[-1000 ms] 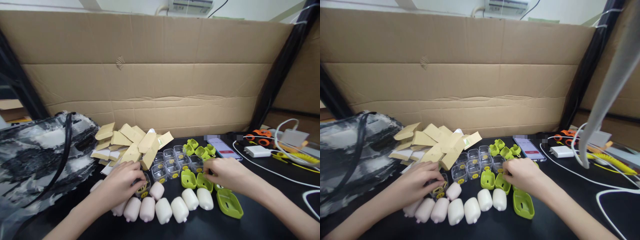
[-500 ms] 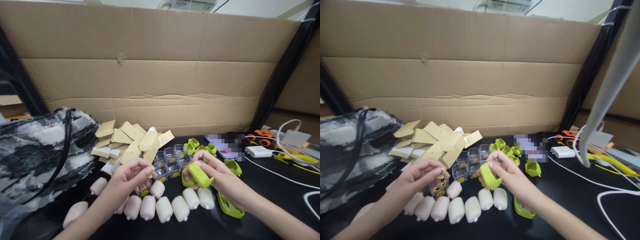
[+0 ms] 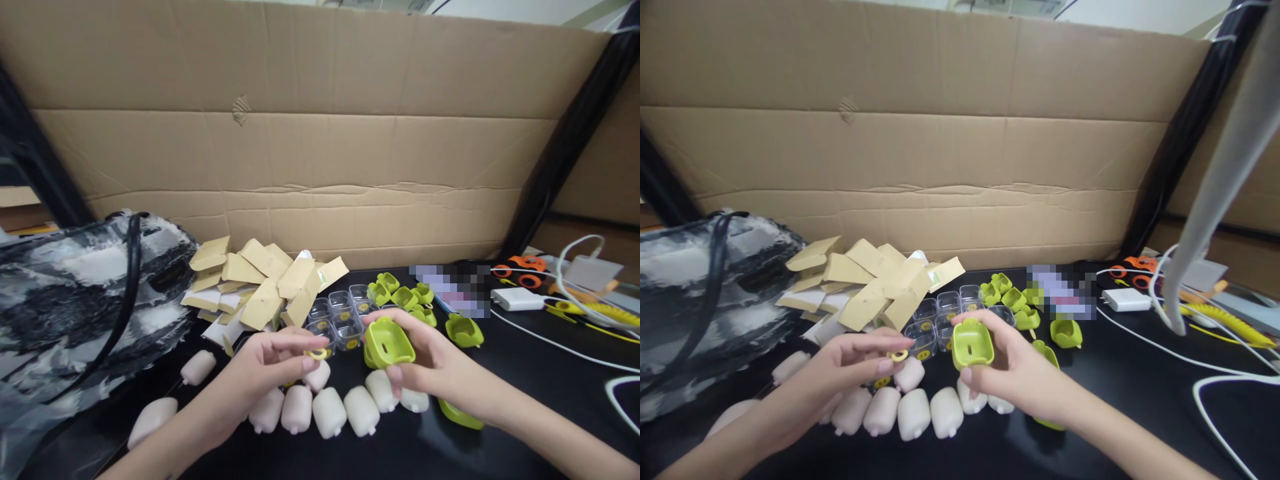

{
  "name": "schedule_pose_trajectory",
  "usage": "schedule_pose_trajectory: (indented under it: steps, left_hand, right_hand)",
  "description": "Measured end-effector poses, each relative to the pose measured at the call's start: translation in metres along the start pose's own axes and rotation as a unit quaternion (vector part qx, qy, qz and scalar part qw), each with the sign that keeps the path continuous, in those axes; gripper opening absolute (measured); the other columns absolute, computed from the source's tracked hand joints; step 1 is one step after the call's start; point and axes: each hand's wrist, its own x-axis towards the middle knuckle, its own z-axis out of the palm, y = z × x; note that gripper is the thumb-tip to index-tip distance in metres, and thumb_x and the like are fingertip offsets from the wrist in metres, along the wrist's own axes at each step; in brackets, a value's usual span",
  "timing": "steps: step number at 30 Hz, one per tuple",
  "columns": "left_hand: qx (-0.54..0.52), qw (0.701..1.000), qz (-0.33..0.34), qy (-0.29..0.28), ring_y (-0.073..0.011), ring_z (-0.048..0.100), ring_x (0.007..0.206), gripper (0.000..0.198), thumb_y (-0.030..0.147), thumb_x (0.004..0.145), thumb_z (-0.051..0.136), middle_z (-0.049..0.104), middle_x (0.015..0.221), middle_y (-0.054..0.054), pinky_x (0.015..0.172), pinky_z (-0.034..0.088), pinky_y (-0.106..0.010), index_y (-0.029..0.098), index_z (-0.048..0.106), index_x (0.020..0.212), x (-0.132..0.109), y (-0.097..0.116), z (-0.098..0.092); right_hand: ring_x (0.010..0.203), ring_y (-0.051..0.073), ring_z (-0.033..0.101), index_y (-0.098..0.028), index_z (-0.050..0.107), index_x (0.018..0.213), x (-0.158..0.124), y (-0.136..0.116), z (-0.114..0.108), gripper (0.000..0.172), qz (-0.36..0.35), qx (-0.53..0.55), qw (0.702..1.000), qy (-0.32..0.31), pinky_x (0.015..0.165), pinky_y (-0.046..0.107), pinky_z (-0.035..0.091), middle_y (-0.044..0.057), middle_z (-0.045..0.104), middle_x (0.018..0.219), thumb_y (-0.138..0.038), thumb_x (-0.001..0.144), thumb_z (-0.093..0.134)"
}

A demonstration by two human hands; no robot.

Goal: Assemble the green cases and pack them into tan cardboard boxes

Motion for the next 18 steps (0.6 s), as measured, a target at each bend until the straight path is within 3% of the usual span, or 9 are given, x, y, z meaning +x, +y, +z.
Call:
schedule_pose_trajectory:
  steps: [3,6,9,12,15,18]
  left_hand:
    - [-0.016,1.000,0.012,-0.022,-0.0151,0.067,0.080,0.015,0.027,0.078,0.073,0.072,0.085,-0.001,0.074,0.054,-0.025,0.023,0.074,0.093,-0.001,-0.003,0.003]
    - [0.028,0.991,0.128,0.011,-0.0142,0.067,0.079,0.010,0.017,0.080,0.070,0.070,0.083,0.001,0.072,0.055,-0.024,0.024,0.073,0.087,-0.003,-0.005,0.006]
    - [0.152,0.948,0.277,0.026,-0.0141,0.066,0.085,0.018,0.008,0.082,0.066,0.068,0.089,-0.001,0.076,0.054,-0.023,0.023,0.075,0.090,-0.007,-0.004,0.008]
    - [0.237,0.899,0.367,0.023,-0.0130,0.065,0.086,0.024,0.004,0.086,0.063,0.066,0.093,-0.003,0.078,0.053,-0.020,0.020,0.072,0.100,-0.011,-0.002,0.008]
    - [0.278,0.875,0.395,0.009,-0.0138,0.063,0.090,0.027,0.005,0.090,0.057,0.063,0.098,-0.004,0.079,0.053,-0.021,0.021,0.067,0.110,-0.012,-0.004,0.010]
    - [0.301,0.872,0.384,0.025,-0.0141,0.061,0.086,0.028,0.007,0.090,0.056,0.061,0.096,-0.002,0.078,0.052,-0.024,0.023,0.058,0.112,-0.013,-0.011,0.012]
  right_hand:
    - [0.076,0.013,0.057,-0.027,0.043,0.113,0.008,-0.005,0.009,0.043,-0.073,-0.137,0.987,0.034,0.068,0.026,0.050,-0.002,0.055,0.093,-0.019,0.077,0.065]
    - [0.081,0.015,0.058,-0.026,0.045,0.114,0.015,-0.013,0.018,0.043,-0.101,-0.247,0.963,0.045,0.075,0.030,0.050,-0.001,0.057,0.093,-0.014,0.077,0.062]
    - [0.077,0.015,0.058,-0.027,0.043,0.121,0.018,-0.013,0.025,0.050,-0.124,-0.316,0.939,0.057,0.071,0.030,0.051,0.000,0.059,0.099,-0.011,0.076,0.061]
    - [0.082,0.016,0.060,-0.028,0.045,0.120,0.016,-0.006,0.031,0.046,-0.155,-0.341,0.926,0.045,0.074,0.030,0.051,0.000,0.060,0.100,-0.016,0.080,0.064]
    - [0.101,0.019,0.059,-0.029,0.047,0.120,0.011,0.001,0.036,0.046,-0.179,-0.348,0.920,0.040,0.088,0.033,0.049,0.001,0.059,0.112,-0.021,0.080,0.068]
    - [0.103,0.019,0.060,-0.031,0.046,0.121,0.005,0.005,0.041,0.050,-0.179,-0.334,0.925,0.041,0.089,0.031,0.049,0.000,0.060,0.111,-0.019,0.078,0.070]
